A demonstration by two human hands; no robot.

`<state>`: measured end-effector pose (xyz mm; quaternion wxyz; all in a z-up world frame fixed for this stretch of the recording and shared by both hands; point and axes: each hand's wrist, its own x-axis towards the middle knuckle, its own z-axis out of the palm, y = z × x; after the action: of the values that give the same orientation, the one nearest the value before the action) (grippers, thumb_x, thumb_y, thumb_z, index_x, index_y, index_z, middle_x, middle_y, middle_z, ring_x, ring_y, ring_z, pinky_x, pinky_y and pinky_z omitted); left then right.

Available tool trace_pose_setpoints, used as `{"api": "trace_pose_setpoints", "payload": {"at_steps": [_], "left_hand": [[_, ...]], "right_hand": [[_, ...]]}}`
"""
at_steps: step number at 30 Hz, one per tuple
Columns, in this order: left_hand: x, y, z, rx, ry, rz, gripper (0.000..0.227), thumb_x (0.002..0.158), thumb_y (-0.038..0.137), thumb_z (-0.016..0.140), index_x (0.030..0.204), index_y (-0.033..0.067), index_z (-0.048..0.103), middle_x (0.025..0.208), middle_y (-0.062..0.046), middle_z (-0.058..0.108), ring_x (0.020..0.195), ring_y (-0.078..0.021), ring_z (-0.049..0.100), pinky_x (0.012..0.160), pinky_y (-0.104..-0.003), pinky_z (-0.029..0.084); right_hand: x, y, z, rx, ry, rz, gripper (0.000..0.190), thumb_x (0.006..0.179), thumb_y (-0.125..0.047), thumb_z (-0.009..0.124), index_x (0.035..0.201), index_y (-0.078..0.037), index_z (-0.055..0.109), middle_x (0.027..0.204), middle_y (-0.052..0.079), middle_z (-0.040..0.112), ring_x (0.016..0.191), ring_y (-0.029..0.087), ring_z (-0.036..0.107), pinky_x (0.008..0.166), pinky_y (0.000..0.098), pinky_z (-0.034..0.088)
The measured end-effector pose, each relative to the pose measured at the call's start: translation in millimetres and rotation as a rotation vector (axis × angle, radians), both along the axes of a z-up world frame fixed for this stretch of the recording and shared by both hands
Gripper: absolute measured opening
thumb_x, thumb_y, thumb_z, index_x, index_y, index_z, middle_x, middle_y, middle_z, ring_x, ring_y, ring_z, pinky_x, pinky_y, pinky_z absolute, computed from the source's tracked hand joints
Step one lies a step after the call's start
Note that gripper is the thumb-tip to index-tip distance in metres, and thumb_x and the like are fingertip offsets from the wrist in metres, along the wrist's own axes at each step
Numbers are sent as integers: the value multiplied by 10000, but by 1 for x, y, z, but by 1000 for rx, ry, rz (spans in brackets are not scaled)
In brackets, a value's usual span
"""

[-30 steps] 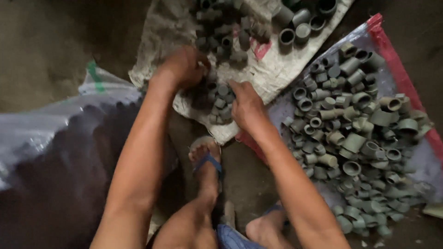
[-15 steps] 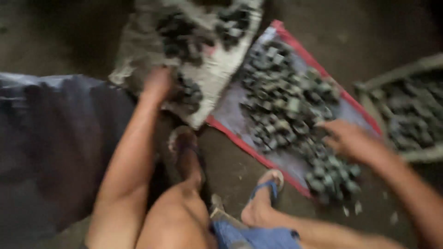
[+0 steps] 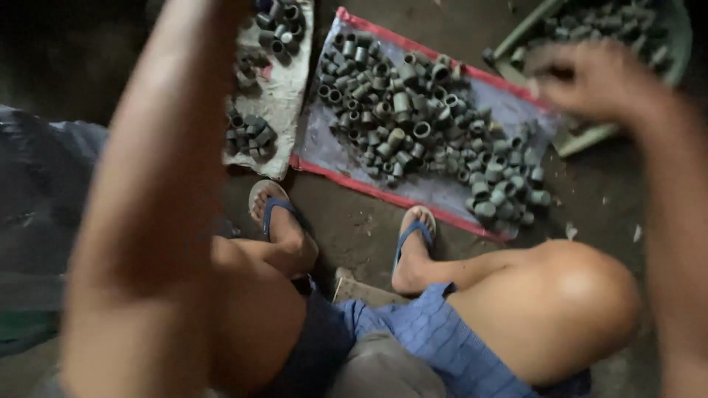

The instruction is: The person sits on the floor and sorts small gray pipe fittings by hand, picking them up from a large pile on a red-bordered mat and placing them into a smaller pile on a white sack. The person handles the fittings one by one or in small handfuls, occasionally inspecting them before moving them.

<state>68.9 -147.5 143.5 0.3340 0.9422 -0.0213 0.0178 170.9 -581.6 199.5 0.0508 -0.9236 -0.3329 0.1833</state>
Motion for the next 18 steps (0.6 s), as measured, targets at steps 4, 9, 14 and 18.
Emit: {"api": "trace_pose_setpoints", "payload": {"at_steps": [4, 9, 14, 18], "left_hand": [[28, -56, -4, -82, -287, 46, 124, 895, 180, 629, 809, 151, 714, 696, -23, 725, 544, -198, 643, 477, -404, 519], [39, -55, -189, -107, -116, 261, 281, 834, 428, 660, 773, 165, 735, 717, -57, 730, 685, -293, 684, 608, -475, 545], [-50, -56, -296, -120, 522, 614, 276, 837, 482, 755, 1018, 281, 806, 919, -97, 779, 915, -346, 761, 725, -482, 623], [-68, -63, -285, -229, 406, 646, 324, 890, 325, 718, 1178, 176, 705, 1123, -141, 751, 1059, -374, 690, 885, -486, 534]], "right_hand": [[-44, 95, 63, 275, -28, -151, 420, 963, -164, 719, 1380, -114, 692, 1235, 160, 709, 1061, 293, 654, 917, 419, 491], [-56, 100, -14, 8, 203, -162, 429, 836, -364, 694, 1261, -314, 705, 1158, 30, 735, 1068, 292, 687, 909, 464, 536], [-32, 94, 10, -232, 124, -98, 412, 858, -483, 682, 1195, -259, 759, 1127, 167, 773, 1117, 430, 693, 960, 563, 540], [-29, 95, 24, 206, -52, 50, 563, 917, -245, 694, 1436, -41, 616, 1343, 277, 646, 1210, 452, 589, 1027, 502, 419]]}}
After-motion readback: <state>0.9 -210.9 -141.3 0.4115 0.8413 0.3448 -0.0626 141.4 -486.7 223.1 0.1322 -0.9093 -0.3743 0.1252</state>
